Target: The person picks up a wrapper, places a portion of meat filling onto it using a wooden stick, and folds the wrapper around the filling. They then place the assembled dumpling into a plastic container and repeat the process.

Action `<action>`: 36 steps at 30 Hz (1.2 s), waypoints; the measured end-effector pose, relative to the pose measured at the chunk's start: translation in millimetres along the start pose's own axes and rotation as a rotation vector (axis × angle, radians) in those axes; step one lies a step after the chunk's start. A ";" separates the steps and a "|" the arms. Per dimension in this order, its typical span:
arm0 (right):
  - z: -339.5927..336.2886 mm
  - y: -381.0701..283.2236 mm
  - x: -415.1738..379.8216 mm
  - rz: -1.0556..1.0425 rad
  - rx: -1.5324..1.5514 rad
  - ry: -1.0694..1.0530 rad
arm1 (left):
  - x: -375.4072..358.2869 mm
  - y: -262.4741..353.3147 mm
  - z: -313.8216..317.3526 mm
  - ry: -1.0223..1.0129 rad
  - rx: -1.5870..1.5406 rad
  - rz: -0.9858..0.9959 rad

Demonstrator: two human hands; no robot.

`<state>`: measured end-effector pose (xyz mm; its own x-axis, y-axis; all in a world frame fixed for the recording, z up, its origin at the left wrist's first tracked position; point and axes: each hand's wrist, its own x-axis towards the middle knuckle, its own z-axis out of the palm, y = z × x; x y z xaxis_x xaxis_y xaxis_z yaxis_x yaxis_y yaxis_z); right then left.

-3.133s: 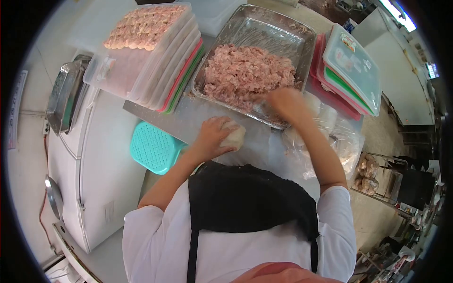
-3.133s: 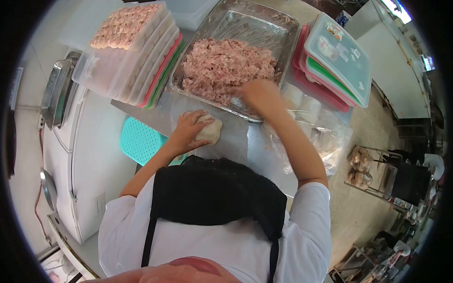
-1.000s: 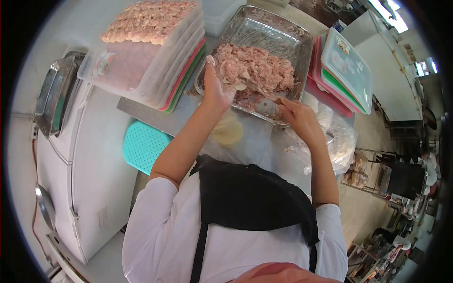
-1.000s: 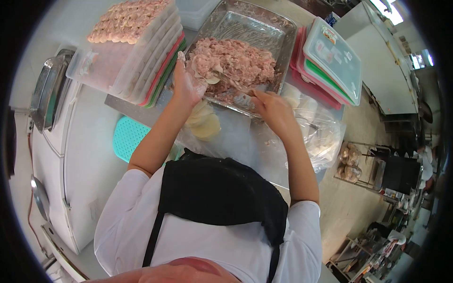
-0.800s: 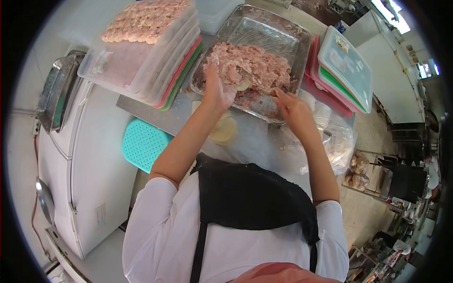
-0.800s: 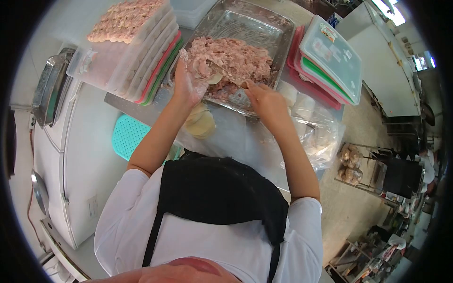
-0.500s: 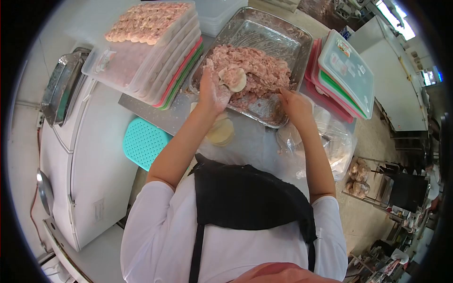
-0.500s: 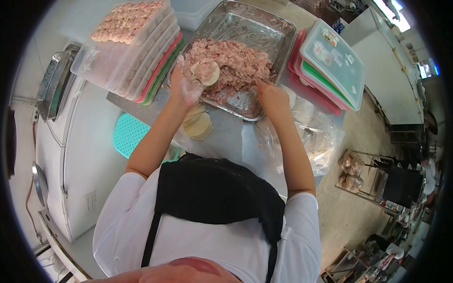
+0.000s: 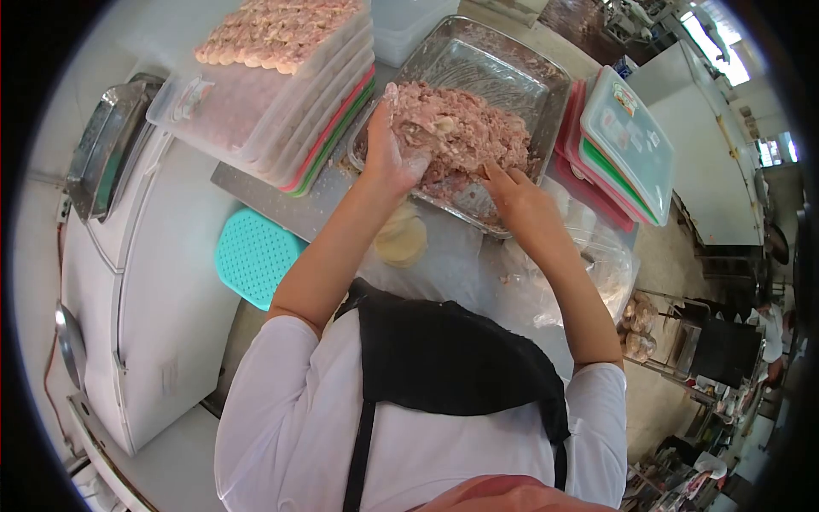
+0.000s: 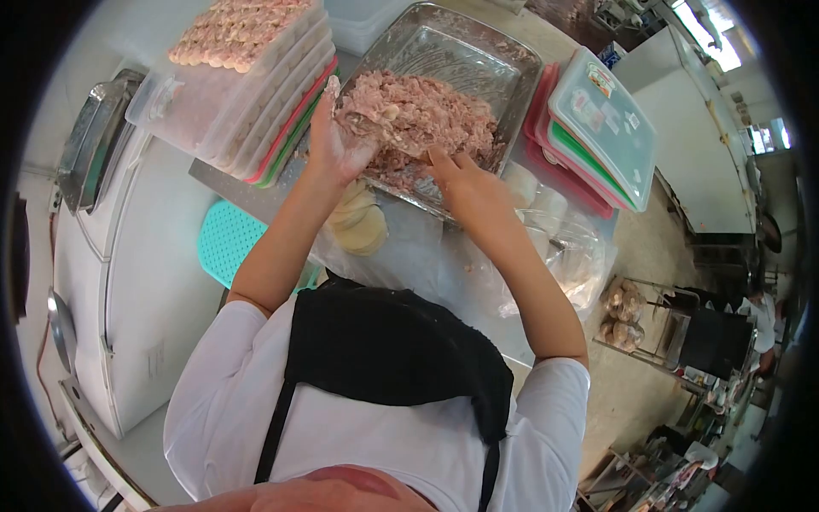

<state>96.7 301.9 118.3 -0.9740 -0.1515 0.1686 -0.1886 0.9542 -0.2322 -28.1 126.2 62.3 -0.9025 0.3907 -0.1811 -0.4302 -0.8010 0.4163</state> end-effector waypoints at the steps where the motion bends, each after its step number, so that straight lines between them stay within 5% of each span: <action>1: 5.3 4.7 2.8 -0.012 0.031 0.019 | -0.6 4.0 1.0 -0.027 -0.061 -0.032; 5: 1.0 30.1 6.2 0.034 0.413 0.189 | 10.3 18.8 -26.8 -0.261 0.105 -0.106; 11: -39.6 3.2 0.3 0.326 0.588 -0.298 | -14.7 54.6 4.1 -0.639 1.242 0.506; 14: -12.8 5.5 -5.6 0.087 0.579 -0.132 | -9.3 76.0 9.4 -0.718 1.425 0.067; 17: 5.5 13.0 3.9 0.095 0.528 -0.271 | -1.0 78.2 6.4 -0.889 1.571 0.249; 20: 18.4 35.7 11.2 0.021 0.406 -0.103 | 9.7 66.4 -7.3 -0.750 1.697 0.065; 23: 5.3 6.4 7.5 0.080 0.085 0.122 | 29.6 46.3 -40.5 -0.504 1.724 0.229; 26: 52.6 14.0 2.7 -0.007 0.117 0.230 | 3.3 50.7 2.4 -0.211 1.601 -0.217; 29: 65.3 65.6 -4.2 0.148 -0.039 0.006 | 15.7 40.3 -31.6 -0.323 1.835 0.157; 32: 36.2 75.3 -24.7 0.204 0.059 -0.045 | -6.7 50.1 -3.5 -0.384 1.633 -0.011; 35: -8.2 59.0 -33.4 0.277 0.505 -0.050 | -11.7 46.2 4.0 -0.617 1.672 0.311; 36: -12.1 55.9 -35.5 0.247 0.657 -0.042 | -14.4 44.1 9.2 -0.638 1.642 0.233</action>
<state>122.3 363.7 110.9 -0.9996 0.0277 0.0023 0.0151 0.6103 -0.7920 -33.9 89.4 91.4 -0.6180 0.7650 0.1814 0.5129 0.2173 0.8305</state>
